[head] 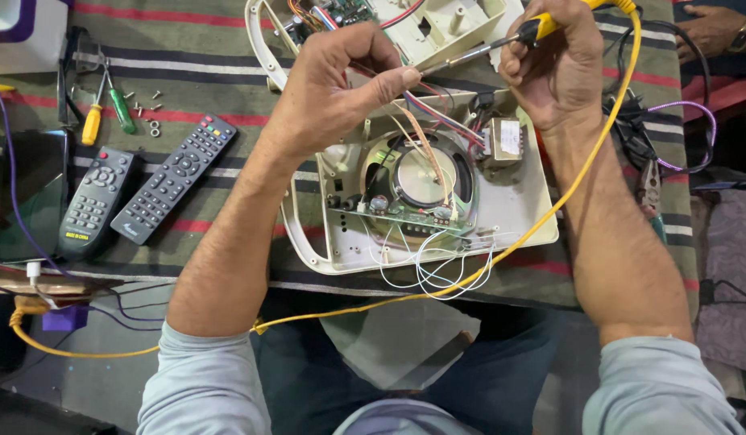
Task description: The person removes a circuit board from a disassembled electronic device, inspects it, and then uses a soldering iron to work on wires and components inside the device housing. The person handles the board and wires by hand and uses a soldering iron for soldering.
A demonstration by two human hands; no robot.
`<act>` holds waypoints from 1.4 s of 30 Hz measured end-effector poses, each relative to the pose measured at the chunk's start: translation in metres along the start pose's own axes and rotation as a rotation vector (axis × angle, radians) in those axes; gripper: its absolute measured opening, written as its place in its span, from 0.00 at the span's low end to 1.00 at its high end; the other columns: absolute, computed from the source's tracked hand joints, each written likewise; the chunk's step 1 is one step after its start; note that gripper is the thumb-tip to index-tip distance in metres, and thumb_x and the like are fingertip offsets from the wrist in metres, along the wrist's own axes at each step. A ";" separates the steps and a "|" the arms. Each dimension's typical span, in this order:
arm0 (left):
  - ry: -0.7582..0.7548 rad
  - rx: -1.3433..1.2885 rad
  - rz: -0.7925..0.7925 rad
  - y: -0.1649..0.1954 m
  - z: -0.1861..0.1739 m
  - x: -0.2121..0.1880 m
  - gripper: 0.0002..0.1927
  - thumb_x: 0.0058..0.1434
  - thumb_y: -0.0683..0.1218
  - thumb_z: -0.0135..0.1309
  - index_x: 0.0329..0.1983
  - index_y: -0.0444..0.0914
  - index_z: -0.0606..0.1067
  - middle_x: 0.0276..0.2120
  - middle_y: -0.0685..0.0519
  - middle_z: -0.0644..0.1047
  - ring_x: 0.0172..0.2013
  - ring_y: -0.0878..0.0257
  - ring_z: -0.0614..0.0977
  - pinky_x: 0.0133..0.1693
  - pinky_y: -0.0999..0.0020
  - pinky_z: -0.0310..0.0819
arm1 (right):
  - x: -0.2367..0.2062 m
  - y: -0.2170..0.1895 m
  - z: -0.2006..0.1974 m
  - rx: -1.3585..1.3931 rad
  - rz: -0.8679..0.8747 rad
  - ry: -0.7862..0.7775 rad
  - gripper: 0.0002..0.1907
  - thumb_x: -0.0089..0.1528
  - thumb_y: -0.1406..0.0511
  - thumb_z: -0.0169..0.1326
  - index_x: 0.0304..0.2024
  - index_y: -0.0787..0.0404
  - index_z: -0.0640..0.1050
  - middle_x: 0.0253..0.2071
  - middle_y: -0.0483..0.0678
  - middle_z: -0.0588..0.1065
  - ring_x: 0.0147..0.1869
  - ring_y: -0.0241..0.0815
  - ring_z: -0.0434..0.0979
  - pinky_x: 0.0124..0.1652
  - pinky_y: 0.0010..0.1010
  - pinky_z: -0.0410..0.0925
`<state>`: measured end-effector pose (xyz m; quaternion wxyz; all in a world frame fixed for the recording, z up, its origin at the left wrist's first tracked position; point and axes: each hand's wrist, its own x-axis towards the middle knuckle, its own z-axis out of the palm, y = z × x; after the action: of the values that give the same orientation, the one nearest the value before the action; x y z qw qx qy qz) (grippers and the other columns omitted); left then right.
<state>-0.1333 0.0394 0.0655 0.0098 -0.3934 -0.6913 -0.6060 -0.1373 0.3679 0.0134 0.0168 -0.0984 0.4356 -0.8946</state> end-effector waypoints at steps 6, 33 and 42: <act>-0.001 -0.014 -0.024 -0.003 0.000 0.000 0.11 0.72 0.46 0.64 0.40 0.33 0.77 0.33 0.59 0.78 0.36 0.75 0.76 0.38 0.77 0.72 | 0.000 0.000 0.002 -0.008 -0.011 -0.012 0.14 0.74 0.61 0.57 0.40 0.66 0.76 0.31 0.51 0.74 0.32 0.42 0.75 0.34 0.31 0.69; -0.017 0.083 0.015 -0.009 -0.001 -0.003 0.09 0.72 0.42 0.67 0.43 0.32 0.79 0.37 0.54 0.81 0.38 0.69 0.80 0.41 0.74 0.76 | 0.001 0.018 -0.052 0.024 -0.021 -0.025 0.19 0.70 0.52 0.62 0.45 0.61 0.77 0.37 0.49 0.76 0.38 0.44 0.77 0.36 0.33 0.67; -0.046 -0.034 0.017 -0.011 -0.002 -0.007 0.10 0.75 0.44 0.65 0.47 0.32 0.78 0.38 0.53 0.81 0.39 0.69 0.83 0.43 0.75 0.80 | 0.003 0.028 -0.084 0.027 0.003 -0.056 0.19 0.71 0.53 0.59 0.43 0.64 0.77 0.37 0.53 0.76 0.39 0.49 0.76 0.38 0.34 0.66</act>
<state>-0.1353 0.0342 0.0535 -0.0079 -0.4131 -0.6775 -0.6085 -0.1578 0.4154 -0.0583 0.0314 -0.1224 0.4228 -0.8974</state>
